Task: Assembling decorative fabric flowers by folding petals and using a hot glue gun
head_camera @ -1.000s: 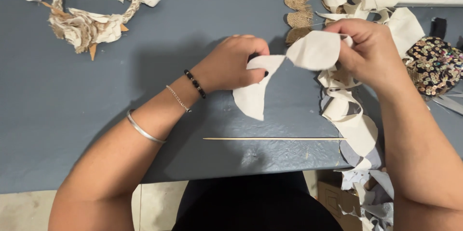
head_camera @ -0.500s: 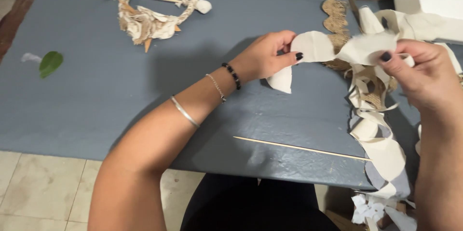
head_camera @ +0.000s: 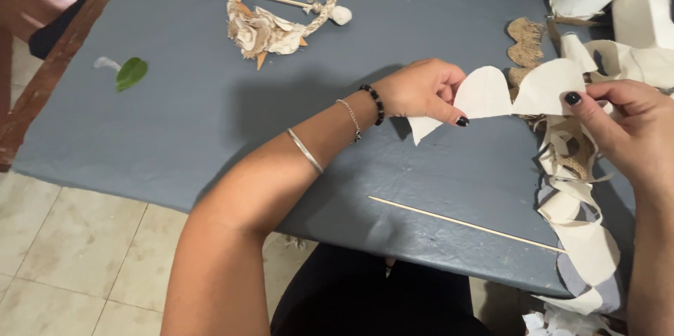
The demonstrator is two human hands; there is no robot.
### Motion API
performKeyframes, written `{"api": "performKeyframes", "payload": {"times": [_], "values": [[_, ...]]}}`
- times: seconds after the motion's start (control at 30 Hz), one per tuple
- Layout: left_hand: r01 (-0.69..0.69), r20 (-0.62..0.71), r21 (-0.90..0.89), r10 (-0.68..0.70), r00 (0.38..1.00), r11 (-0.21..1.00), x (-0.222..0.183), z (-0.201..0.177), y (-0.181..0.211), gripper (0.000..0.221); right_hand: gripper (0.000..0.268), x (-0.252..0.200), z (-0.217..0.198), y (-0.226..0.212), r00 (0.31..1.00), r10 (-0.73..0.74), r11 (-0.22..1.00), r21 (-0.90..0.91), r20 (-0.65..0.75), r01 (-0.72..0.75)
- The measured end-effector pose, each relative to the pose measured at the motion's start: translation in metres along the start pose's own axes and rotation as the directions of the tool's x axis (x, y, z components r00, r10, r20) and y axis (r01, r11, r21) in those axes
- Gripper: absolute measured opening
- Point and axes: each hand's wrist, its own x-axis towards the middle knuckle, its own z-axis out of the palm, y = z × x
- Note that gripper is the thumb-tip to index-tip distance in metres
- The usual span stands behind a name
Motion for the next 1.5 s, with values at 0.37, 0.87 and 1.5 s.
{"api": "performKeyframes", "payload": {"times": [0.37,0.87,1.5], "values": [[0.049,-0.255,0.146,-0.010,0.967,0.988,0.016,0.002,-0.022,0.036,0.013,-0.002,-0.002,-0.004,0.978,-0.206,0.844,-0.501,0.030,0.192],[-0.342,-0.297,0.086,0.352,0.888,0.936,-0.009,0.018,0.003,0.059,0.075,0.034,0.029,-0.121,0.892,-0.320,0.947,0.145,0.319,0.288],[-0.208,-0.249,-0.368,0.120,0.961,0.906,-0.024,0.025,-0.002,0.042,0.027,0.015,0.055,-0.082,0.960,-0.230,0.968,0.144,0.162,0.208]]}}
